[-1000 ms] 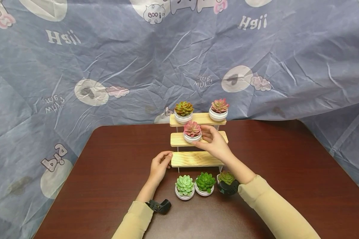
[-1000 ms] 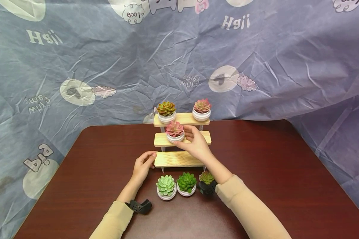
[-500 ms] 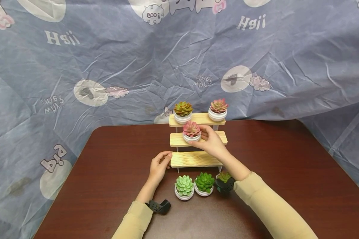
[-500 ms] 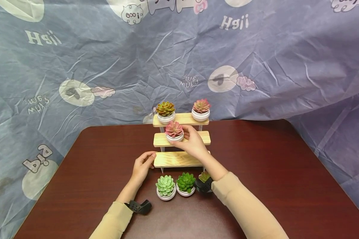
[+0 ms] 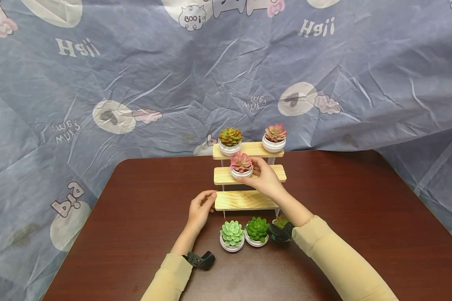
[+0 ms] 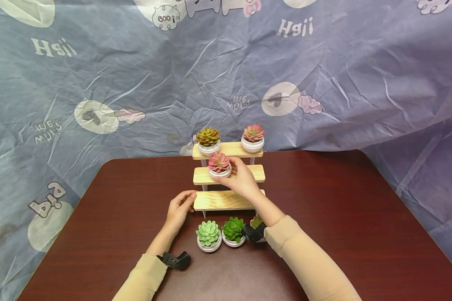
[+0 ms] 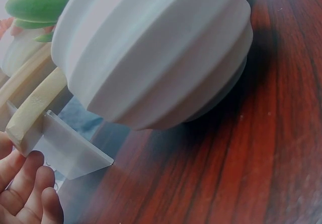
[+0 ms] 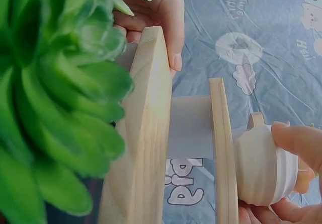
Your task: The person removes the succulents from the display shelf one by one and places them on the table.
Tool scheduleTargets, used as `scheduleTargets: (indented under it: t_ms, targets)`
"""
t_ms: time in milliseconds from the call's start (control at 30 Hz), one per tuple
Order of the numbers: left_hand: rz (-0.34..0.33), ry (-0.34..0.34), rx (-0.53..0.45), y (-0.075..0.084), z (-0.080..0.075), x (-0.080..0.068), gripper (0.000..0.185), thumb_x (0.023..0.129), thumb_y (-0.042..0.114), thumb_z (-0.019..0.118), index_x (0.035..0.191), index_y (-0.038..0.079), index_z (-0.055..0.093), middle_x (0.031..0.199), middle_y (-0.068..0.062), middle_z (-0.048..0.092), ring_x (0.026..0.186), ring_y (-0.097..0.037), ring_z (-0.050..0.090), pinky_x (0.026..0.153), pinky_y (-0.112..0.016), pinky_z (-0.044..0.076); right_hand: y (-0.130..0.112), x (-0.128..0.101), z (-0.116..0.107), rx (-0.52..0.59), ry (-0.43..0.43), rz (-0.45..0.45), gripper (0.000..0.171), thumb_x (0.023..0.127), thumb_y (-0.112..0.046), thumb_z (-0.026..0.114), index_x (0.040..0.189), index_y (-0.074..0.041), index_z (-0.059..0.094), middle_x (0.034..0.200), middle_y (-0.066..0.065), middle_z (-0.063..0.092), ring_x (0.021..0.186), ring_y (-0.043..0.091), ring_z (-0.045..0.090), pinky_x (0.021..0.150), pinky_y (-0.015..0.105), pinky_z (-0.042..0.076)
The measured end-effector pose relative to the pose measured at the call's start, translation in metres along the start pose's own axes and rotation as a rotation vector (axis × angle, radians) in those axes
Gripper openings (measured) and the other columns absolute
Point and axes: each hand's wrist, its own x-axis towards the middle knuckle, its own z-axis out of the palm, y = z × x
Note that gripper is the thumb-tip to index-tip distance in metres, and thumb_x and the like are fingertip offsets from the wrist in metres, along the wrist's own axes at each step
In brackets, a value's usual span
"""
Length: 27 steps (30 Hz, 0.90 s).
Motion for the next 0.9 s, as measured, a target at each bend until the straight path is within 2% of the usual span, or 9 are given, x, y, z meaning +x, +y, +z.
scheduleTargets:
  t_ms: [367,900]
  targets:
    - [0.002,-0.005,0.001,-0.0009,0.0001,0.0000,0.021,0.095,0.009,0.055,0.107,-0.005,0.065,0.074,-0.006,0.059,0.066,-0.017,0.054,0.060,-0.036,0.051,0.0019,0.0009,-0.0016,-0.013,0.014,0.013,0.069,0.077,-0.013,0.077,0.133,0.003,0.041,0.132,0.021,0.046,0.121,0.034,0.047,0.100,0.040,0.040]
    - [0.001,-0.003,-0.003,-0.0012,0.0001,0.0001,0.021,0.095,0.009,0.055,0.107,-0.005,0.065,0.077,-0.007,0.061,0.066,-0.016,0.055,0.059,-0.035,0.051,0.0040,-0.0008,-0.0052,0.034,0.016,0.026,0.069,0.079,-0.013,0.076,0.134,0.004,0.039,0.131,0.021,0.047,0.120,0.032,0.049,0.096,0.037,0.044]
